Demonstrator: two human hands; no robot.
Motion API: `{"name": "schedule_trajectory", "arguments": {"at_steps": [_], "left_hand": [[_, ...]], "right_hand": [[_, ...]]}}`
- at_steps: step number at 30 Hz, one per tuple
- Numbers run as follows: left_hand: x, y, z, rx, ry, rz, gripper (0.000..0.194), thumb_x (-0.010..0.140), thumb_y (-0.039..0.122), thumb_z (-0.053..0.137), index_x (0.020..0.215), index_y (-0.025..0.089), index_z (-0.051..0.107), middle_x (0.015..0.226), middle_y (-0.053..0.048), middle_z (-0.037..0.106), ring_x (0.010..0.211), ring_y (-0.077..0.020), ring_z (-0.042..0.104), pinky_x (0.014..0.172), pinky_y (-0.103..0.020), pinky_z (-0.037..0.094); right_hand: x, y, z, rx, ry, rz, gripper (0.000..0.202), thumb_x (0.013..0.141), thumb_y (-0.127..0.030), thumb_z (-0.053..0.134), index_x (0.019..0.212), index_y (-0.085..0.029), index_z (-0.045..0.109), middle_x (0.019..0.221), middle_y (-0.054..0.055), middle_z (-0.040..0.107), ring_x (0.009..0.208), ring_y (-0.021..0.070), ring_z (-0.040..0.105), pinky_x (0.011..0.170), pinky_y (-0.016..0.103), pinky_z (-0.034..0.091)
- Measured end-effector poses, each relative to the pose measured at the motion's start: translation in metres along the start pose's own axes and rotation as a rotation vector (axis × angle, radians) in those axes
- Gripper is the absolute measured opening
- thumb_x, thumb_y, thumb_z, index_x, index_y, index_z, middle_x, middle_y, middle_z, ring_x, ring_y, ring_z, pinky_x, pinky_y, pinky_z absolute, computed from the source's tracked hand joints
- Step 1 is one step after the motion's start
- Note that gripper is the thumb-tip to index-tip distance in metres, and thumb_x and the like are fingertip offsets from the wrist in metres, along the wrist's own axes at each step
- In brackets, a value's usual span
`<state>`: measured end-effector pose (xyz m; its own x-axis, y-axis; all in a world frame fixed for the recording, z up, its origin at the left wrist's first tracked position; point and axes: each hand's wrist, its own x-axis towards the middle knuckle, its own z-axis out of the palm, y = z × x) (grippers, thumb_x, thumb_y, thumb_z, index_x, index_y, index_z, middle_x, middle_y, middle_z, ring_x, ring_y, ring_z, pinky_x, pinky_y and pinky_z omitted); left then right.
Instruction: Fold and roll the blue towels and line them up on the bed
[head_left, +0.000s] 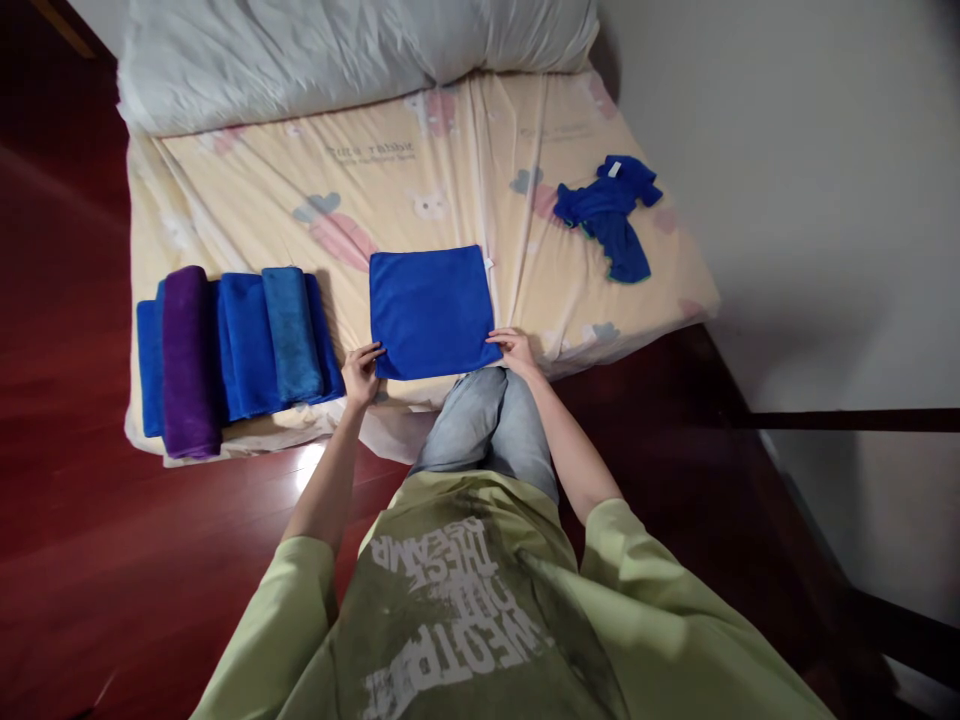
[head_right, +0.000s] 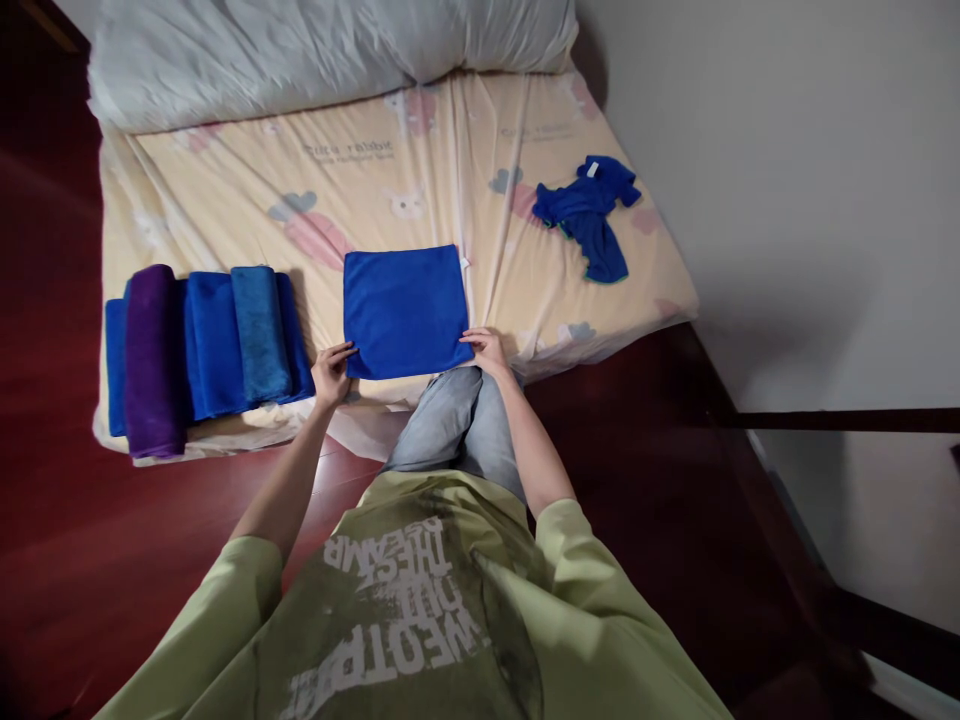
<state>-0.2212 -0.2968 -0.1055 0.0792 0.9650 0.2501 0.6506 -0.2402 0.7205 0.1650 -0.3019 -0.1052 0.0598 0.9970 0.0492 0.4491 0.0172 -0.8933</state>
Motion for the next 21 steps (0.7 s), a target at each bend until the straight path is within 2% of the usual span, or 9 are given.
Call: {"name": "schedule_trajectory", "arguments": {"at_steps": [6,10,13,17,21], "left_hand": [[0.002,-0.002,0.003,-0.005,0.006,-0.012,0.031,0.094,0.029,0.049,0.108,0.02,0.076,0.122,-0.009,0.074,0.117,-0.0235,0.066,0.107,-0.043,0.049],[0.001,-0.007,0.006,-0.06,0.06,-0.024,0.028,0.093,0.028,0.051,0.108,0.02,0.074,0.118,-0.009,0.075,0.114,-0.0245,0.066,0.103,-0.04,0.05],[0.001,-0.011,0.009,-0.08,0.093,-0.064,0.028,0.091,0.026,0.05,0.109,0.018,0.072,0.111,-0.01,0.074,0.108,-0.0259,0.065,0.098,-0.038,0.05],[0.001,-0.012,0.012,-0.093,0.152,-0.134,0.023,0.094,0.031,0.049,0.098,0.018,0.067,0.097,-0.01,0.071,0.097,-0.0249,0.065,0.091,-0.036,0.05],[0.001,-0.007,0.013,-0.108,0.191,-0.174,0.031,0.098,0.042,0.048,0.083,0.019,0.062,0.081,-0.005,0.066,0.08,-0.0192,0.061,0.078,-0.029,0.048]], "right_hand": [[0.002,0.005,0.0,0.04,0.037,-0.009,0.016,0.078,-0.016,0.066,0.085,-0.019,0.08,0.113,0.012,0.075,0.109,0.0222,0.069,0.102,0.039,0.055],[0.003,0.008,-0.002,0.177,0.083,-0.065,0.019,0.073,-0.019,0.068,0.088,-0.019,0.08,0.116,0.01,0.075,0.115,0.0237,0.068,0.109,0.039,0.051],[0.003,0.009,-0.002,0.292,0.083,0.019,0.025,0.073,-0.025,0.07,0.096,-0.019,0.078,0.116,0.01,0.076,0.113,0.0248,0.069,0.109,0.041,0.051],[0.005,0.008,0.002,0.285,0.121,0.189,0.027,0.073,-0.037,0.074,0.091,-0.018,0.073,0.094,0.008,0.075,0.096,0.0243,0.07,0.096,0.04,0.056],[0.003,0.003,0.005,0.209,0.168,0.199,0.041,0.076,-0.06,0.071,0.077,-0.019,0.064,0.068,0.0,0.059,0.073,0.0175,0.06,0.071,0.03,0.052]]}}
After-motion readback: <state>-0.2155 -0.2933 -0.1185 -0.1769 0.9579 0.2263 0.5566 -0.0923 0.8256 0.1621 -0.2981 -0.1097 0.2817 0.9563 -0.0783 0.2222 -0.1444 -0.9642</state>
